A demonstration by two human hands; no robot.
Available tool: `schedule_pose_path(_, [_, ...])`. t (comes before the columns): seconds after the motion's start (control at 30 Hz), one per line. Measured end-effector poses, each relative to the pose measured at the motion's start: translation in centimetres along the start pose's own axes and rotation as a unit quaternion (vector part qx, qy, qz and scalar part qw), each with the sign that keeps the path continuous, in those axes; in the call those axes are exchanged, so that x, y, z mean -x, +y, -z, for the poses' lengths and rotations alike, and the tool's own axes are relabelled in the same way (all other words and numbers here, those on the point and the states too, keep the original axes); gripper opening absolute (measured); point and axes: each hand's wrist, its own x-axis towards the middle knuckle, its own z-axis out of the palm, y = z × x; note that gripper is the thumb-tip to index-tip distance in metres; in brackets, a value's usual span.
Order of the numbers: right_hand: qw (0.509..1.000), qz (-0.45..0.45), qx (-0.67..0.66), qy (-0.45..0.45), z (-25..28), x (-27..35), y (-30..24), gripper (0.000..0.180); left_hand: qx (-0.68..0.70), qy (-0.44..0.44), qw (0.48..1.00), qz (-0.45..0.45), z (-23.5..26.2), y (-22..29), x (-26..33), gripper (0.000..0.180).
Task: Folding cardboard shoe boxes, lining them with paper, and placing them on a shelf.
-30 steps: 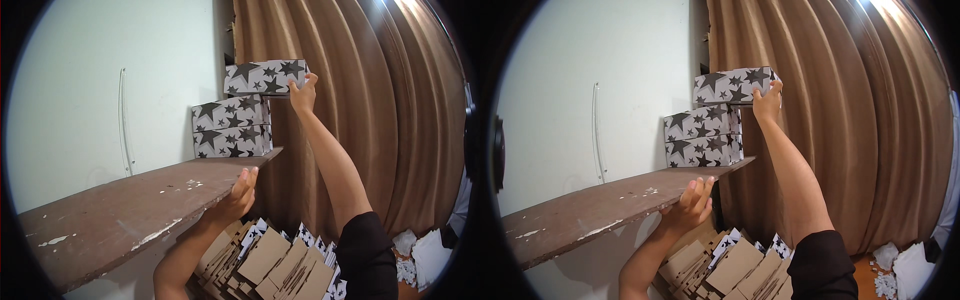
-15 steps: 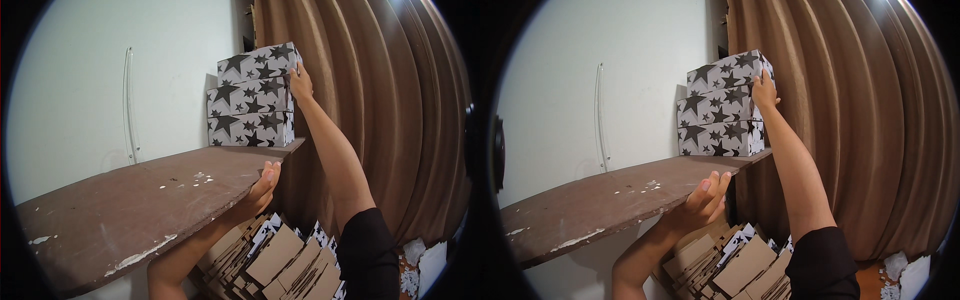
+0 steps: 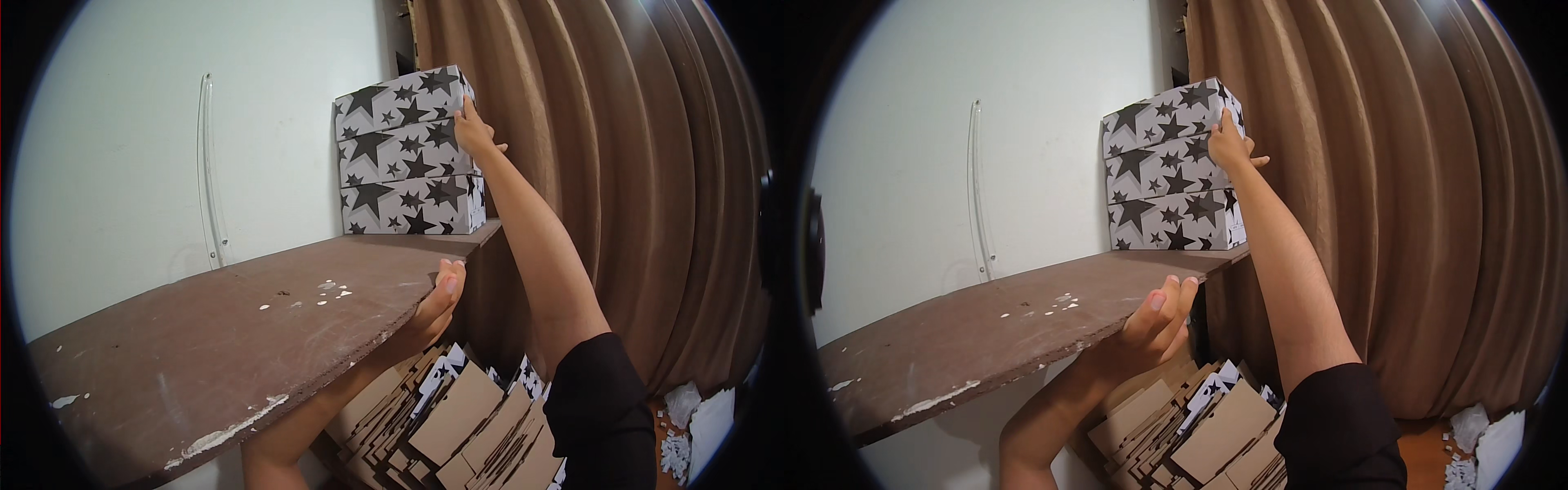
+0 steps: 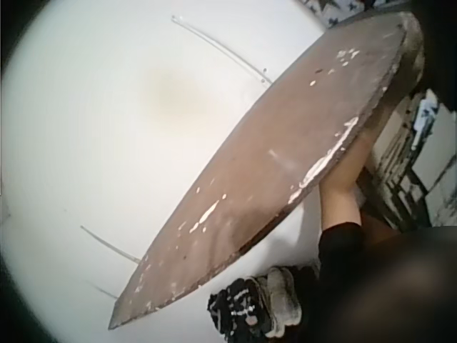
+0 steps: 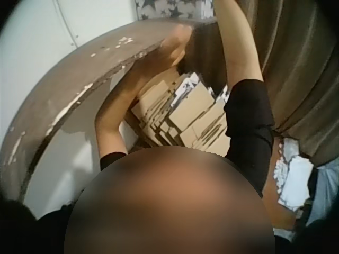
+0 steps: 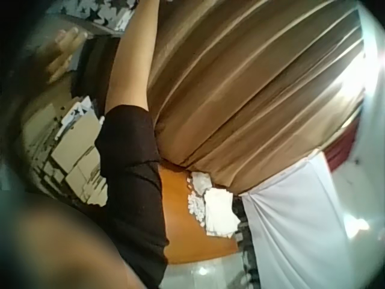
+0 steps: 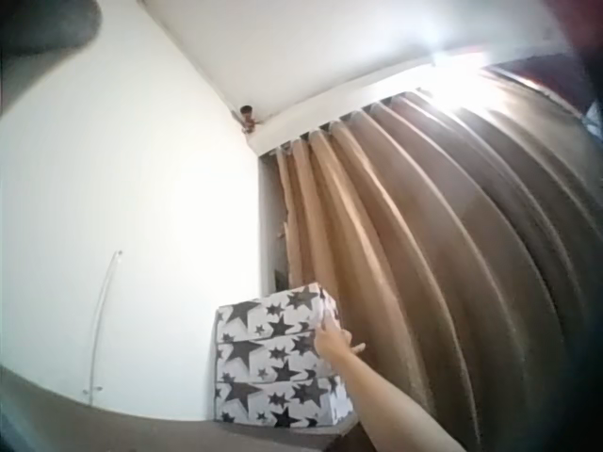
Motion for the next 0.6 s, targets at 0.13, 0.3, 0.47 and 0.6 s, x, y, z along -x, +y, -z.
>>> schedule_pose_path(0.13, [0.999, 0.011, -0.011, -0.029, 1.9, -4.6, 4.8, 0.063, 0.005, -0.013, 0.999, -0.043, 0.0, -0.4, -1.6, 0.025])
schedule_pose_path(0.3, [0.992, 0.071, -0.061, 0.088, 3.4, 0.4, 3.5, 0.07, -0.005, -0.036, 0.999, 0.024, 1.3, 0.0, -1.4, 0.029])
schedule_pose_path(0.47, [0.948, 0.27, 0.147, 0.086, 6.0, 9.2, 8.6, 0.055, 0.025, -0.055, 0.99, 0.129, 1.9, 0.9, -1.3, 0.031])
schedule_pose_path(0.6, [0.91, 0.299, 0.265, -0.111, 11.1, 22.4, 12.6, 0.058, 0.085, -0.073, 0.974, 0.197, 0.7, 1.8, -0.6, 0.039])
